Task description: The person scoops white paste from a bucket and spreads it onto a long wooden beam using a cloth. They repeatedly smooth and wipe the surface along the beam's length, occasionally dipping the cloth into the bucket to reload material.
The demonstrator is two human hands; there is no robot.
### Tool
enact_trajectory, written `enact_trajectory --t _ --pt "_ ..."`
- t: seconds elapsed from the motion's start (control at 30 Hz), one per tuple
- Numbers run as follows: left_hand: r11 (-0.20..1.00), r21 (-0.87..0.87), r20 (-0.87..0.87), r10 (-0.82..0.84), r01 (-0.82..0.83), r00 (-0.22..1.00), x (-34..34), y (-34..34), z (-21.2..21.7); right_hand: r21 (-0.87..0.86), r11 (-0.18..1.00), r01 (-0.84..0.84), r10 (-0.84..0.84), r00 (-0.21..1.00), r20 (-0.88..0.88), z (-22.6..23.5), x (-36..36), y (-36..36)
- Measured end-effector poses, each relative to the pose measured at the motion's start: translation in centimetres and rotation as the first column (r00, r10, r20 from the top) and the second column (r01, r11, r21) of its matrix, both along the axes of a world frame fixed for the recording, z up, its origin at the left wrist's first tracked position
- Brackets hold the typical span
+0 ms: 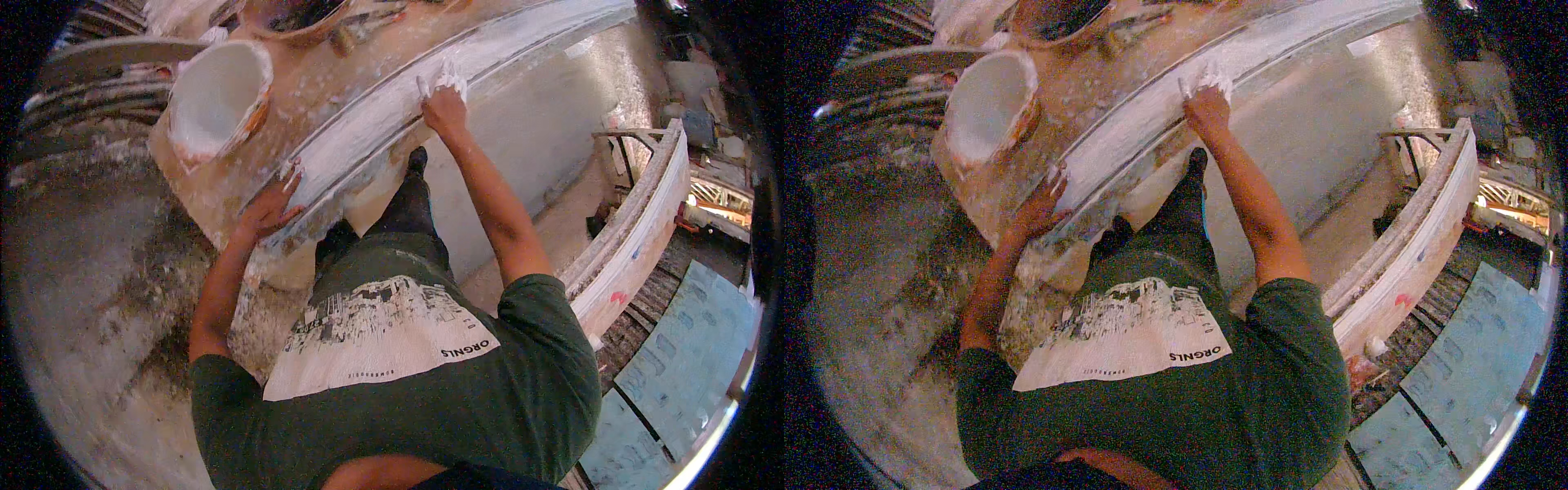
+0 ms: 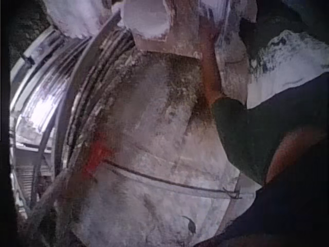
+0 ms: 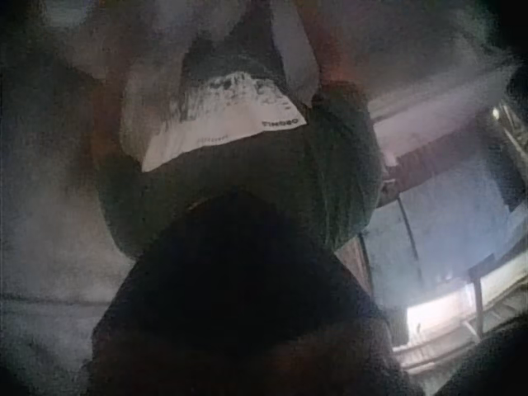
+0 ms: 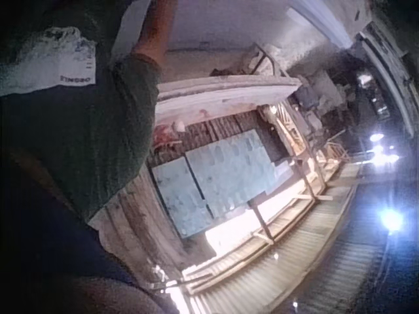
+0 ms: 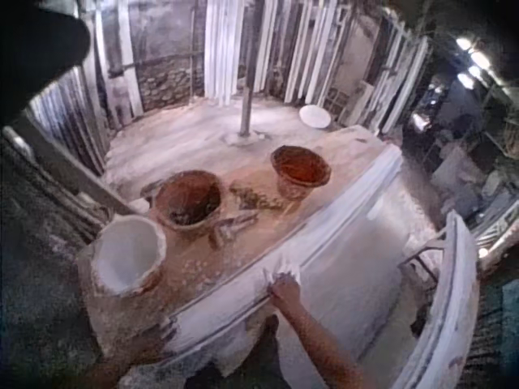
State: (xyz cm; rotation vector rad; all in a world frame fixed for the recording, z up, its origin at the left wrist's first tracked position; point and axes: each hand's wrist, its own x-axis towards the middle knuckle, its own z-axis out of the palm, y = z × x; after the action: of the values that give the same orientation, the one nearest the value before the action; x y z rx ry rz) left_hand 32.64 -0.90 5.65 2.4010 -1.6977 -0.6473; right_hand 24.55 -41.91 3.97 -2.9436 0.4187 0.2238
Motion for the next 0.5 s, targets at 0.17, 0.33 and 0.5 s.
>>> enact_trajectory --t 0.17,0.33,0.5 --pt "0.997 -0.079 -0.104 -0.001 -0.007 0.995 1.5 -7.6 0.7 0.196 0.98 -0.042 0.043 0.999 -0.004 2.0 3.2 2.9" --pt "0.997 -0.075 -0.099 -0.033 0.026 0.995 3.1 -19.5 0.9 0.178 0.932 0.314 -0.333 0.939 0.089 1.5 6.5 -5.5" --pt "0.988 -0.149 -0.103 -0.052 0.036 0.993 4.8 -37.5 1.3 0.073 0.902 0.426 -0.433 0.889 0.15 0.3 7.4 -24.5"
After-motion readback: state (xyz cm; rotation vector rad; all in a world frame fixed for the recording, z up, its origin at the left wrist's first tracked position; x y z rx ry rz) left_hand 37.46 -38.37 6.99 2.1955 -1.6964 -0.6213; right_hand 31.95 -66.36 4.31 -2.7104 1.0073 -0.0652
